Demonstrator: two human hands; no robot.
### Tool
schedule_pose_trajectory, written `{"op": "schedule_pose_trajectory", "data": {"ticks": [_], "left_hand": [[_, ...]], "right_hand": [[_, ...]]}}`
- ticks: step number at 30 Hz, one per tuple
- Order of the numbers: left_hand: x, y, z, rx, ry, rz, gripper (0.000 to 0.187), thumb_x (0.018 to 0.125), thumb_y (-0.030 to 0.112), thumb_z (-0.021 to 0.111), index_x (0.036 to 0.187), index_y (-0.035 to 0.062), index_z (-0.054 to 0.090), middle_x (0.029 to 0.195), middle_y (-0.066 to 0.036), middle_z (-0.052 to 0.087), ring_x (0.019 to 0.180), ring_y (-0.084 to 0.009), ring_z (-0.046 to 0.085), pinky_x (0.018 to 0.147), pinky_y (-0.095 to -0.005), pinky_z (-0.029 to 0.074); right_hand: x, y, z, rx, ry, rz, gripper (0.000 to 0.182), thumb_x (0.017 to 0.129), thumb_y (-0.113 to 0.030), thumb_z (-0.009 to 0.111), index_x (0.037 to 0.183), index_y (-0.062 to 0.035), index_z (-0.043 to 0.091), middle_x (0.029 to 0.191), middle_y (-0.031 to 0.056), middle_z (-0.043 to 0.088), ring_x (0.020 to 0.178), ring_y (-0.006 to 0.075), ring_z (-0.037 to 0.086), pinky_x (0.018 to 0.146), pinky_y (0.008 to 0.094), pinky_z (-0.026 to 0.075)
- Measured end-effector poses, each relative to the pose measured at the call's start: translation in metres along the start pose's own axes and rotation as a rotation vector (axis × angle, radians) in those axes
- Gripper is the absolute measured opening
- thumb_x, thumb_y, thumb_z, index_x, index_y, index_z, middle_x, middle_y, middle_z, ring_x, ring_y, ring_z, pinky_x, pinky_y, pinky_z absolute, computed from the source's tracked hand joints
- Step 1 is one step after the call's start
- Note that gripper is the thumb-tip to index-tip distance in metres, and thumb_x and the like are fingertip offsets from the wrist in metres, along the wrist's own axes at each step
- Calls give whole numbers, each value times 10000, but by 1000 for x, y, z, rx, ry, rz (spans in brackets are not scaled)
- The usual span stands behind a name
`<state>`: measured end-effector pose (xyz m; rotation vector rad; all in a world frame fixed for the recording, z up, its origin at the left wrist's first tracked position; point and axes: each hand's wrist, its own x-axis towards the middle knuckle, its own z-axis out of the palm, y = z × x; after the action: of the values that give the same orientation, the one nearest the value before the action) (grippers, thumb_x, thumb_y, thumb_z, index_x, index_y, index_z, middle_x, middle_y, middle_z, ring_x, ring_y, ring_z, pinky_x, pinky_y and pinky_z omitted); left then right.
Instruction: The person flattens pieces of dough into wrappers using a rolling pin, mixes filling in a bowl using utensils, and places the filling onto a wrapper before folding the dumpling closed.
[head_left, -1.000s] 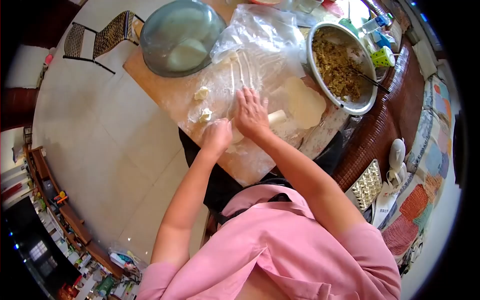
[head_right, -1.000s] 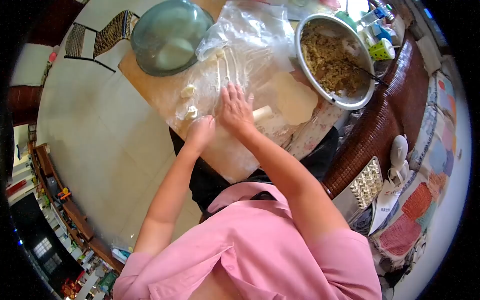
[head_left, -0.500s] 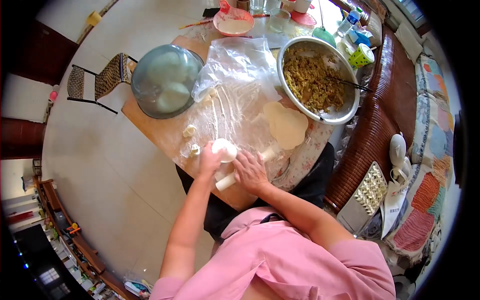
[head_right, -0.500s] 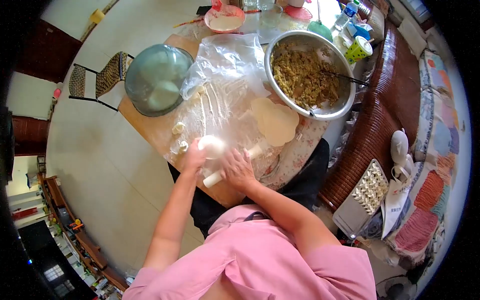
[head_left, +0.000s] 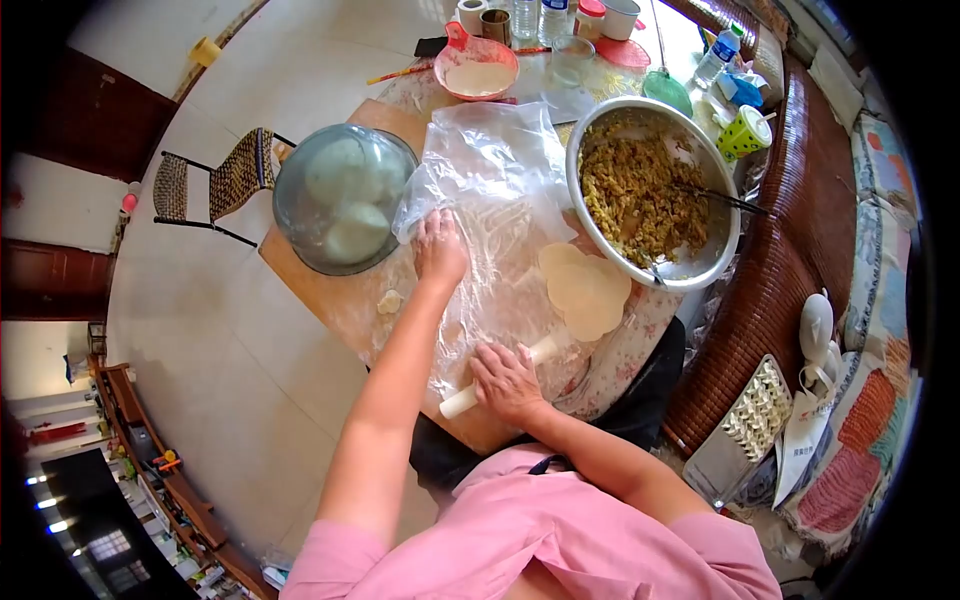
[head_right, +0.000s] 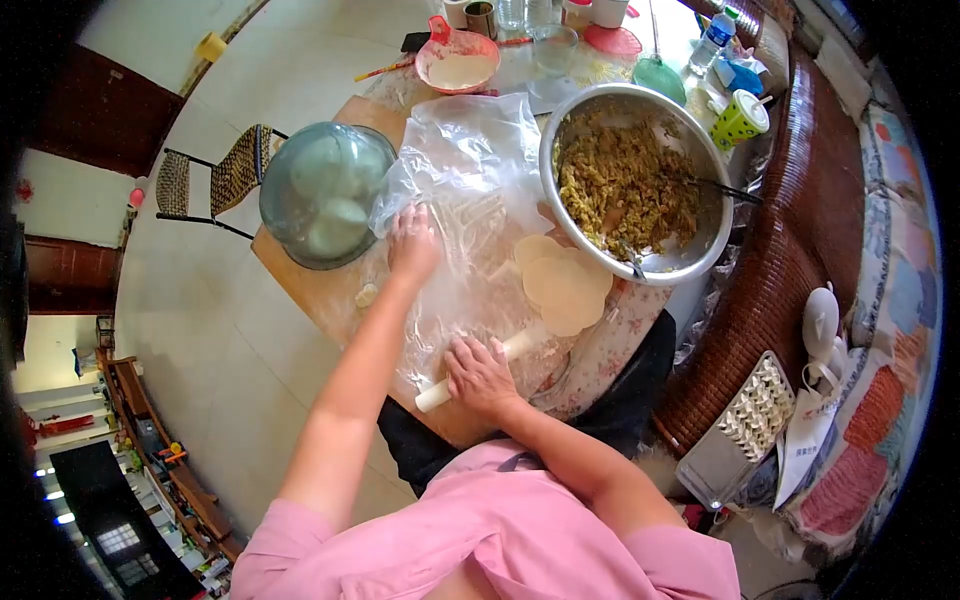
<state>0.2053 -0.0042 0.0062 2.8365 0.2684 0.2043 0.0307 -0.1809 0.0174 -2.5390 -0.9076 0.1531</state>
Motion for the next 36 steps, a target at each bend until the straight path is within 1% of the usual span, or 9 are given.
{"op": "schedule_pose_trajectory", "data": {"ticks": [3,6,9,11,18,21,24,30,36], "left_hand": [[5,-5,0,115,-16,-9,418,871,160,501,1266,24,489,1298,-149,488,1215,-331,450,1073,-488,271],[-11,-3,-9,226,-144,107,385,900,136,463,1267,25,494,1298,-161,481,1192,-331,469,1060,-467,312],[-54,4,-13,-21,-155,177,328,905,109,450,1208,17,536,1283,-181,485,1191,-339,473,1027,-435,374],[-81,14,-33,-265,-206,70,288,890,97,465,1144,12,569,1272,-180,502,1206,-355,460,986,-408,423],[-139,4,-33,-305,-4,82,329,864,65,477,1181,14,551,1327,-159,473,1240,-346,439,1002,-397,410],[-150,10,-47,-265,-100,9,319,854,65,486,1160,9,556,1311,-160,480,1252,-337,427,1008,-397,403],[-167,-4,-27,-98,31,201,314,852,73,492,1153,19,563,1293,-148,493,1252,-330,424,988,-383,417],[-165,-3,-25,-125,104,219,243,846,103,509,1069,48,588,1110,-121,553,1054,-319,514,860,-386,471],[-163,-5,-32,-173,-64,128,175,834,149,547,978,65,596,1010,-108,564,984,-330,519,775,-433,484]], "right_hand": [[1,0,0,1,1,-6,438,812,-328,558,1200,-126,555,1330,74,457,1253,236,399,1034,528,274],[2,1,-1,2,0,-8,431,812,-325,558,1193,-123,564,1326,79,466,1248,237,409,1032,530,281],[1,-1,-2,6,0,-12,421,815,-316,557,1188,-122,570,1322,80,473,1245,234,415,1032,532,282],[2,-1,-3,2,6,-16,416,816,-311,557,1186,-121,572,1320,79,476,1244,232,416,1032,533,281],[0,-2,0,-3,36,0,383,809,-286,568,1157,-127,576,1297,59,486,1239,228,420,1033,537,270],[0,-3,-3,-9,50,-5,378,801,-283,572,1146,-127,572,1289,58,487,1235,227,422,1030,538,270],[-2,-4,-6,5,59,-6,372,797,-280,574,1135,-124,568,1289,59,484,1234,228,423,1029,539,270],[-5,-5,-6,11,26,17,353,803,-272,570,1124,-125,568,1293,56,480,1232,231,424,1032,542,268],[-6,-3,-4,-12,59,0,347,785,-266,576,1110,-145,580,1258,37,499,1195,229,448,1023,532,273]]}}
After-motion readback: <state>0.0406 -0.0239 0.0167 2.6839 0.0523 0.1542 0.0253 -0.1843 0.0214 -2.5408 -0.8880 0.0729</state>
